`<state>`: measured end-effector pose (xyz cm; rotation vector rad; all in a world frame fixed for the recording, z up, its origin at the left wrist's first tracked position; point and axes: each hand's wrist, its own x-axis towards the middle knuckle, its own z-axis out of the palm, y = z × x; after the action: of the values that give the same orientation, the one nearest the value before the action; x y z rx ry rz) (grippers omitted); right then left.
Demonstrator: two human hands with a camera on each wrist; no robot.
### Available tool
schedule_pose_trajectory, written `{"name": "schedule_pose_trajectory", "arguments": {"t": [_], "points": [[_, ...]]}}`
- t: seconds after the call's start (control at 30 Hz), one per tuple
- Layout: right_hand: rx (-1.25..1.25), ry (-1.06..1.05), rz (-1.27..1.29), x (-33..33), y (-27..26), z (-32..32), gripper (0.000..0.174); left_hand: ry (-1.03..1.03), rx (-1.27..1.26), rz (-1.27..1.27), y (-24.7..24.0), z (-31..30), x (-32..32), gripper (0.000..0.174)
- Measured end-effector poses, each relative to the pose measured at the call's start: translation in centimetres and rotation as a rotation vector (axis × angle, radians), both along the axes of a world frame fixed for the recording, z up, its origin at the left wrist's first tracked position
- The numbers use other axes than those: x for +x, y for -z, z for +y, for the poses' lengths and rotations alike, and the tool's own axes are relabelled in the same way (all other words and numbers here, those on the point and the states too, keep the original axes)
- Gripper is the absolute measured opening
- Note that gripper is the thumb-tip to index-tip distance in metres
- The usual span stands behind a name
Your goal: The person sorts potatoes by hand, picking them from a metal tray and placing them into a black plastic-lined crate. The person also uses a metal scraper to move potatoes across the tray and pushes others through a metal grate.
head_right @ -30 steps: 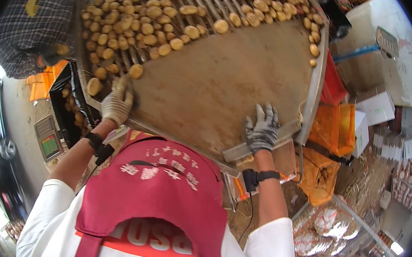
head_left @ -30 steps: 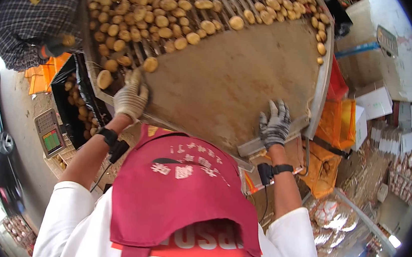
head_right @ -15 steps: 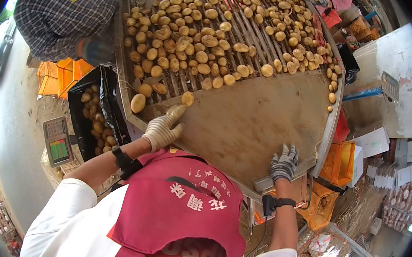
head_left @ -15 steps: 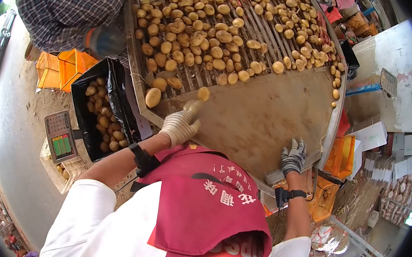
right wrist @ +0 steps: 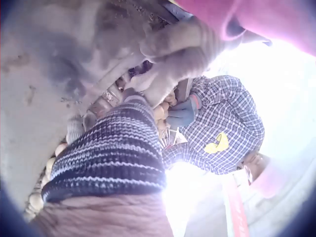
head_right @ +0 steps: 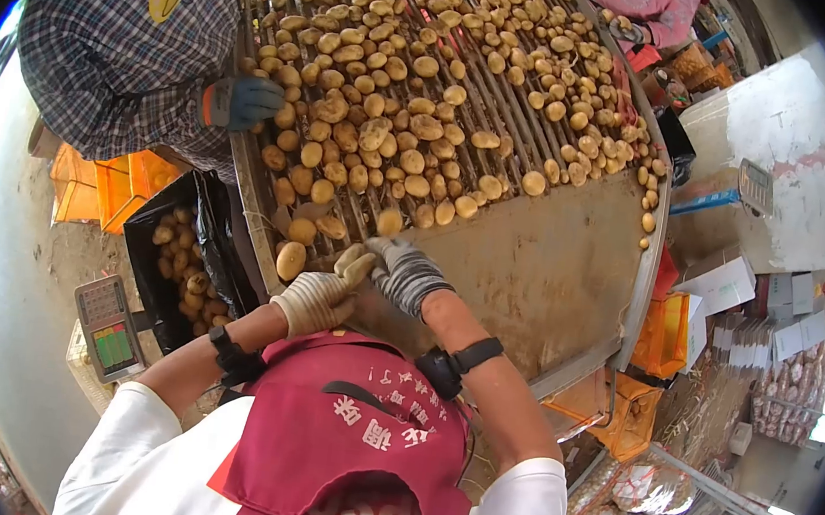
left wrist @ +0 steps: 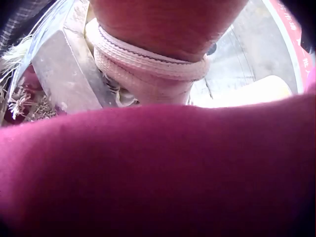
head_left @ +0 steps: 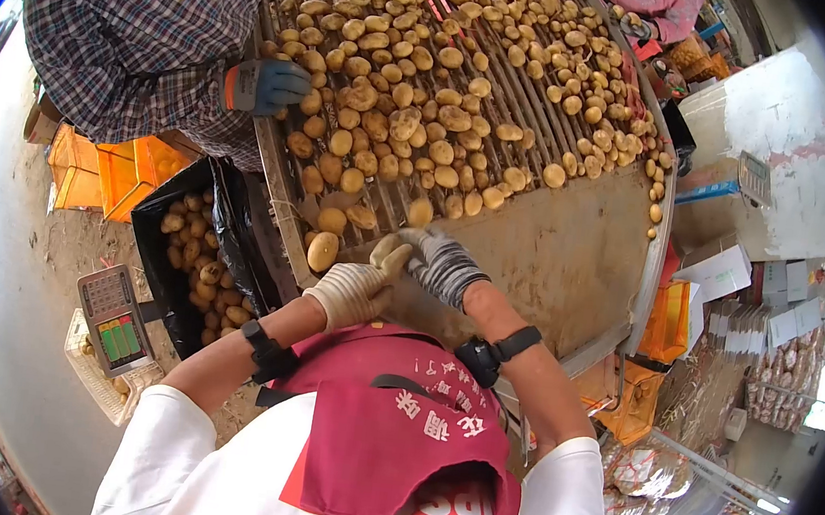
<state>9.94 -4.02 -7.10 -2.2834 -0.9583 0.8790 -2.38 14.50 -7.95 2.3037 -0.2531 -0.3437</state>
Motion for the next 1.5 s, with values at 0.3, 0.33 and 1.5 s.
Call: {"name": "schedule_pose_trajectory", "arguments": {"t": [0.3, 0.33, 1.5], "points": [[0.018, 0.025, -0.638, 10.0, -4.2, 10.6, 0.039, 0.183, 0.172, -0.06, 2.2, 0.7, 0.8, 0.067], [0.005, -0.031, -0.708, 11.4, -4.2, 12.4, 0.046, 0.165, 0.162, -0.052, 2.3, 0.7, 0.8, 0.067], [-0.771, -0.021, -0.426, 6.3, -5.0, 4.1, 0.038, 0.03, 0.253, -0.139, 2.6, 0.1, 0.1, 0.056]]}}
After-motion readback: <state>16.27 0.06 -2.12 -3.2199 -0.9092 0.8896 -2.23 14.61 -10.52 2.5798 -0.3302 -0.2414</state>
